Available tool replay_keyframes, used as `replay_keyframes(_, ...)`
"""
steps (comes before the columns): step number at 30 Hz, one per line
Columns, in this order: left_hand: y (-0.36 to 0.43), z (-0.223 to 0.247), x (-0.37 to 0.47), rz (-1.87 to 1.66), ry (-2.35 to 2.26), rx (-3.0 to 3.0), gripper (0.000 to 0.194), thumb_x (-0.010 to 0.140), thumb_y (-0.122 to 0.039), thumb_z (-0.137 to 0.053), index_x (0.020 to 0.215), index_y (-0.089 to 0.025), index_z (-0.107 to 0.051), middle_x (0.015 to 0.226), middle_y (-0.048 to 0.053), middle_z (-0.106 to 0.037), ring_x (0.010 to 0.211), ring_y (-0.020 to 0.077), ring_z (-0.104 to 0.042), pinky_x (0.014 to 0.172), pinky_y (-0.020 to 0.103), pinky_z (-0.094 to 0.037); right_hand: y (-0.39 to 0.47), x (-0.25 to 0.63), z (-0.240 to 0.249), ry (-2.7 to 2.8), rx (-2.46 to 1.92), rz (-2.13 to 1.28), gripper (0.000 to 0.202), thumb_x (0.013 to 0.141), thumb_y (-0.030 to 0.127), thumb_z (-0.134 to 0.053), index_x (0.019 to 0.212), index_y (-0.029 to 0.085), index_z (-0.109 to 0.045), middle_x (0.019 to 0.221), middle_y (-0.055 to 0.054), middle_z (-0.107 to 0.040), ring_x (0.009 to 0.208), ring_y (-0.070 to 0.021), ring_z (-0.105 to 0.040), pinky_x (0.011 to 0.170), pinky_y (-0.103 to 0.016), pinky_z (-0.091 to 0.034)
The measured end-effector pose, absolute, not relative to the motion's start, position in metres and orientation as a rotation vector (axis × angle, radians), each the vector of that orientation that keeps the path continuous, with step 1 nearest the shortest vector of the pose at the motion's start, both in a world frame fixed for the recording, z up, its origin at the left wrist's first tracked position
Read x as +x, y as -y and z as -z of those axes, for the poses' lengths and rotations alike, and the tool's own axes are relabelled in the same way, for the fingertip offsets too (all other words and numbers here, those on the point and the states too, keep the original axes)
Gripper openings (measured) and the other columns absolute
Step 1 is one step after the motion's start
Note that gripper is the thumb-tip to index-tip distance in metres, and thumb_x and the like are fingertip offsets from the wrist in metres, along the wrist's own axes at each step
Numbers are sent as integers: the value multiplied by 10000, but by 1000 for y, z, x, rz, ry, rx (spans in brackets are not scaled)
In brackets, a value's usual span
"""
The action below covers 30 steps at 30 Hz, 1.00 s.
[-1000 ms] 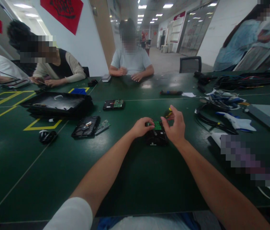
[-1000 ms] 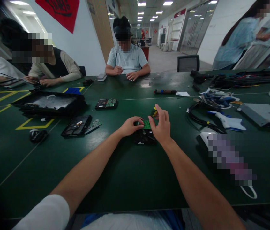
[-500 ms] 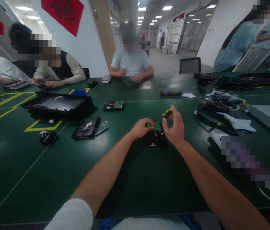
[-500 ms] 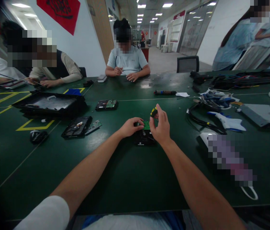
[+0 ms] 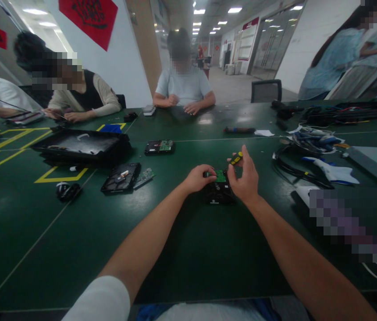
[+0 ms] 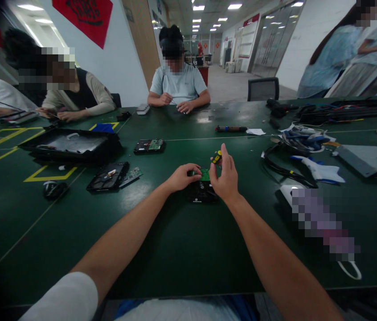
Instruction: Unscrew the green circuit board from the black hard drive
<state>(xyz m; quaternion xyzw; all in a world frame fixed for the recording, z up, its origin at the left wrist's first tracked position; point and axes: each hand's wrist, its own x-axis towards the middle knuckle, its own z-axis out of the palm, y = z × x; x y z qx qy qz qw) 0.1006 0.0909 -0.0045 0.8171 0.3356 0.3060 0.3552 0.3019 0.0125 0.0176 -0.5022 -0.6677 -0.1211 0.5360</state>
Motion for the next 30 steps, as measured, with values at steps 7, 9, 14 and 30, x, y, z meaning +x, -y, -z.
replay_keyframes(7, -90, 4, 100, -784, -877, 2103, 104, 882, -233, -781, 984, -214, -783, 1282, 90, -726, 1214, 255, -661, 1157, 476, -459, -15, 305, -14, 1535, -1213, 297, 617, 1010, 419, -628, 1569, 261, -420, 1359, -139, -671, 939, -238, -738, 871, -465, -664)
replay_keyframes(9, -90, 4, 100, -783, -871, 2116, 101, 881, -232, -780, 981, -215, -785, 1272, 86, -729, 1215, 255, -660, 1154, 470, -461, -15, 306, -14, 1545, -1203, 322, 621, 996, 424, -648, 1558, 264, -436, 1332, -137, -673, 950, -249, -730, 853, -476, -665)
replay_keyframes(14, -92, 6, 101, -796, -869, 2123, 104, 884, -237, -776, 985, -213, -783, 1262, 87, -733, 1207, 251, -664, 1150, 463, -463, -14, 304, -16, 1586, -1183, 328, 642, 1016, 343, -598, 1609, 267, -364, 1380, -141, -655, 978, -242, -728, 917, -478, -645)
replay_keyframes(30, -93, 7, 100, -786, -878, 2126, 117, 874, -250, -786, 989, -226, -786, 1279, 80, -728, 1222, 261, -655, 1161, 479, -452, -14, 302, -16, 1566, -1222, 325, 671, 1005, 380, -606, 1616, 270, -350, 1326, -146, -652, 932, -253, -706, 912, -520, -639)
